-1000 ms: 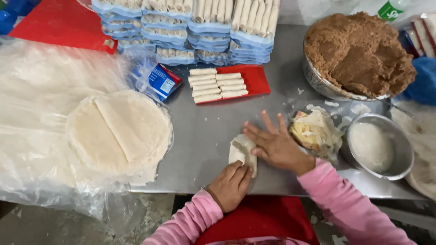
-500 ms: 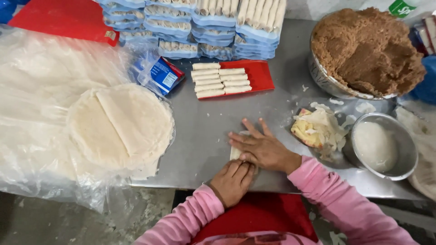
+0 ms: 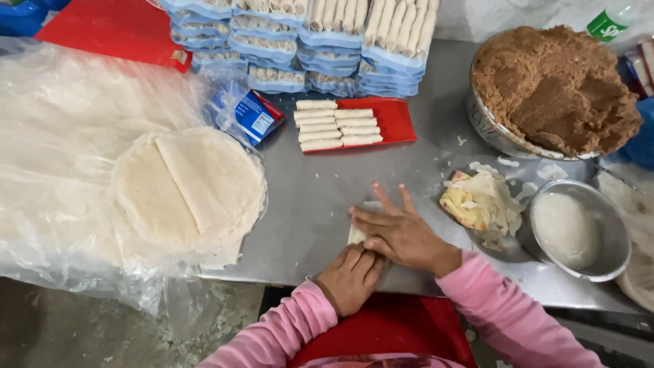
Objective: A person is manually rolling spring rolls at a food preparation station, using wrappers and a large bowl of filling.
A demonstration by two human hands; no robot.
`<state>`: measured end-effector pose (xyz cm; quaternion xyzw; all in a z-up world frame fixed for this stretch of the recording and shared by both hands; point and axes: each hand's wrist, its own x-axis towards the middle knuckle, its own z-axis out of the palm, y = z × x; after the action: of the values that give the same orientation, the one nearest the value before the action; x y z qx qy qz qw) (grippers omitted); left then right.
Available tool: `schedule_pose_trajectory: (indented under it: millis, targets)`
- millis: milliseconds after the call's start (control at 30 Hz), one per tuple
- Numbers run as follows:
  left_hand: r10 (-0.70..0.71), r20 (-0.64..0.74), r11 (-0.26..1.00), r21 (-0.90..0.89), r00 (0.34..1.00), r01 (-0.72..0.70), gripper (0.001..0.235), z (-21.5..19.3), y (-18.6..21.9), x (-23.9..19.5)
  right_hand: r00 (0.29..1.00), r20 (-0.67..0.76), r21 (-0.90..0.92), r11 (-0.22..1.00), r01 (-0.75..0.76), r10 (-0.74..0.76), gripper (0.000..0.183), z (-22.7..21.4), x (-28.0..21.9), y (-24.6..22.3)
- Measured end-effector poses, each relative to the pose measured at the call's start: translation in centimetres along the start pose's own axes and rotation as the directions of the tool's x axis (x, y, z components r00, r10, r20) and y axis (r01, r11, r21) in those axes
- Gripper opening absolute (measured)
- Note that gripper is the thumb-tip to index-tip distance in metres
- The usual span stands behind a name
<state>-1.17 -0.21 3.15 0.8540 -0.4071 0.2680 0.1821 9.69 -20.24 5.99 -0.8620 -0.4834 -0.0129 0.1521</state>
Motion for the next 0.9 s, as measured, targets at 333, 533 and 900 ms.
schedule_pose_trajectory:
  millis: [333,533,900]
  targets:
    - [-0.018,0.058,0.999,0.044,0.998,0.016,0.042,0.2,0.2,-0.4,0.993,-0.053,-0.212,0.971,-0.114,0.106,0.066,-0.9,-1.5,0.9]
    - [-0.054,0.084,0.994,-0.087,0.995,0.061,0.048,-0.4,-0.3,0.8,0.976,-0.122,-0.325,0.922,-0.211,0.18,0.061,1.3,-3.5,2.5]
    - [-0.356,0.629,0.755,-0.242,0.691,0.609,0.149,-5.2,-2.2,6.5,0.907,-0.391,-0.15,0.961,-0.232,0.157,0.092,6.4,-7.8,-2.7]
